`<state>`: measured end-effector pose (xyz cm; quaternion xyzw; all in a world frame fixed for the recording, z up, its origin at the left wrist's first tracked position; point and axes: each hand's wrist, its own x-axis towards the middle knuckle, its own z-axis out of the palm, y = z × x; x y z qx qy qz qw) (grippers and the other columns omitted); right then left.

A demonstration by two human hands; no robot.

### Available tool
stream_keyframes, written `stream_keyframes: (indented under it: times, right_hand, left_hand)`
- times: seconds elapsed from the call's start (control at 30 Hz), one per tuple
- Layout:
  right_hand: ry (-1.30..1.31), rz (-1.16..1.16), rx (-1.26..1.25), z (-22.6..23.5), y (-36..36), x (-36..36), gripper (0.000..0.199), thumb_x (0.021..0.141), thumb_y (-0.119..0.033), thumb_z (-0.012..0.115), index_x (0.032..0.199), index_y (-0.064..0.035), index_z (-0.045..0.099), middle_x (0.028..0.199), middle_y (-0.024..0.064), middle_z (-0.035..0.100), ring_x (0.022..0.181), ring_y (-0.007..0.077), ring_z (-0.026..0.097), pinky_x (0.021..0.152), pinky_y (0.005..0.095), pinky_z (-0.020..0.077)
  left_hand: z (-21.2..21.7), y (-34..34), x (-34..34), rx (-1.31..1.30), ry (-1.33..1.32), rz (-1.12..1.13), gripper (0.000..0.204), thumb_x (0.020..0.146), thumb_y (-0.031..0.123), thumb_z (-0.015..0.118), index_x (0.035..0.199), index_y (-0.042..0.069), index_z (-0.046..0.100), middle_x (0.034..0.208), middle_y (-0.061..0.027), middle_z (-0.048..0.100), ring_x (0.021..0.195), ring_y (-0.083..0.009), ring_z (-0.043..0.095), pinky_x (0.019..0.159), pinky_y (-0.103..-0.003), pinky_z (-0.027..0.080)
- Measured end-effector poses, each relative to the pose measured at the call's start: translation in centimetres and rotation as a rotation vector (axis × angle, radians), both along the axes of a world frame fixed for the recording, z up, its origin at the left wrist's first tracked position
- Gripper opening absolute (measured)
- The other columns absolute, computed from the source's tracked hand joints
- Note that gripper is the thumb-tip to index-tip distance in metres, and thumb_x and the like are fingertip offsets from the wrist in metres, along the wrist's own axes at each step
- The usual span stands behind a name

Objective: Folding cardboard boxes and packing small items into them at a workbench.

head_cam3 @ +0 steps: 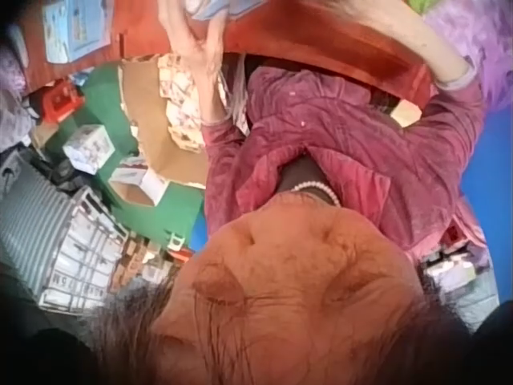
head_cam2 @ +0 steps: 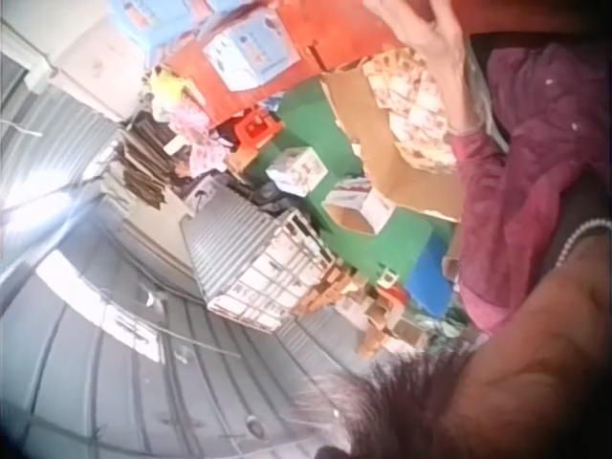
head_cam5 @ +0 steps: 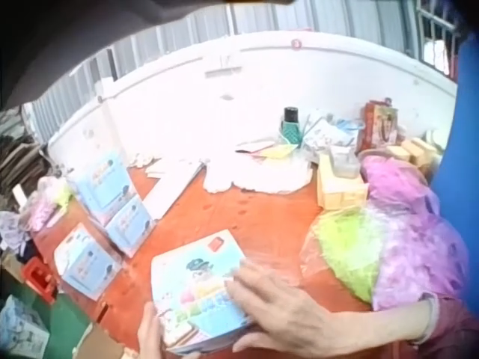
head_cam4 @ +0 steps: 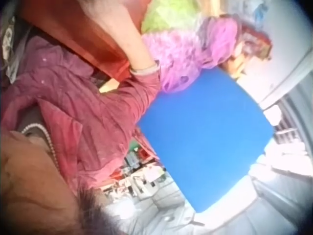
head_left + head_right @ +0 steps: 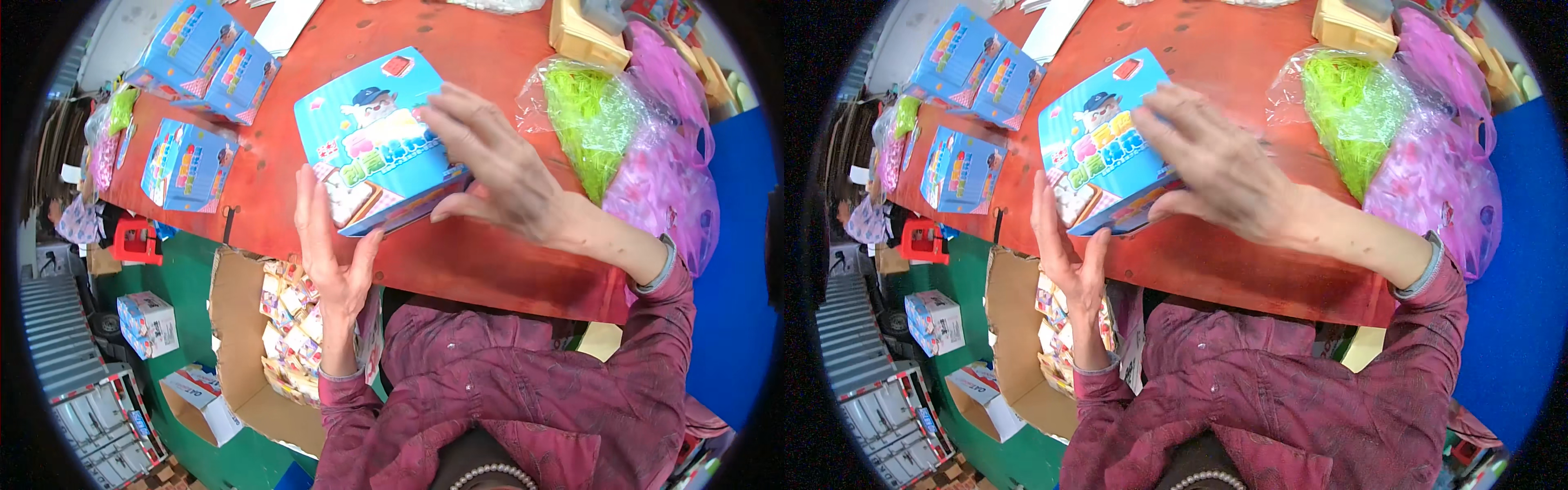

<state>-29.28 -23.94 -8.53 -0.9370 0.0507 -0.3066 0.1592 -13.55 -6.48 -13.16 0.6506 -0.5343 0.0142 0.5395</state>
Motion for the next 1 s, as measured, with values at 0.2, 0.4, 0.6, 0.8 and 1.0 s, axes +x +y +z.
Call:
stream_keyframes:
  times: [0.2, 0.4, 0.6, 0.8, 1.0]
  right_hand:
    - [0.104, 0.110, 0.190, -1.2, -2.2, -1.4, 0.094, 0.066, -0.016, 0.078, 0.145, -0.0092, 0.027, 0.152, 0.0151, 0.021, 0.140, 0.0366, 0.020, 0.112, 0.0482, 0.0288]
    - [0.077, 0.184, 0.235, -1.8, -2.7, -1.3, 0.091, 0.066, -0.008, 0.077, 0.144, -0.0106, 0.030, 0.151, 0.0112, 0.025, 0.140, 0.0346, 0.020, 0.113, 0.0476, 0.0277]
    - [0.013, 0.210, 0.245, -2.5, -2.9, -1.3, 0.086, 0.068, -0.009, 0.076, 0.143, -0.0098, 0.033, 0.150, 0.0113, 0.028, 0.140, 0.0338, 0.022, 0.111, 0.0463, 0.0307]
    - [-0.012, 0.212, 0.239, -2.7, -2.9, -1.1, 0.083, 0.068, -0.006, 0.076, 0.141, -0.0094, 0.037, 0.148, 0.0110, 0.032, 0.139, 0.0352, 0.024, 0.111, 0.0471, 0.0317]
    - [-0.066, 0.170, 0.347, -2.9, -1.6, -0.6, 0.084, 0.064, -0.001, 0.077, 0.139, -0.0086, 0.040, 0.147, 0.0114, 0.034, 0.138, 0.0352, 0.026, 0.111, 0.0471, 0.0306]
  left_hand:
    - [-0.4, -0.8, -0.1, -0.008, 0.004, -0.024, 0.067, 0.085, 0.026, 0.068, 0.138, 0.000, 0.037, 0.148, -0.0248, 0.026, 0.136, -0.0374, 0.030, 0.106, -0.045, 0.032]
    - [-1.0, -1.3, -0.6, -0.058, 0.029, 0.011, 0.064, 0.090, 0.032, 0.060, 0.140, 0.001, 0.034, 0.151, -0.0233, 0.020, 0.138, -0.0359, 0.024, 0.109, -0.044, 0.028]
    - [-1.9, -2.2, -1.0, -0.133, 0.015, 0.041, 0.063, 0.095, 0.044, 0.049, 0.140, 0.004, 0.032, 0.151, -0.0238, 0.017, 0.139, -0.0366, 0.022, 0.110, -0.045, 0.025]
    - [-2.1, -2.2, -1.1, -0.139, 0.035, 0.032, 0.057, 0.096, 0.043, 0.046, 0.138, 0.005, 0.035, 0.151, -0.0246, 0.017, 0.139, -0.0365, 0.023, 0.109, -0.045, 0.027]
    - [-2.2, -2.4, -1.5, -0.188, 0.071, 0.029, 0.054, 0.098, 0.041, 0.044, 0.137, 0.005, 0.035, 0.151, -0.0253, 0.017, 0.138, -0.0371, 0.024, 0.108, -0.045, 0.029]
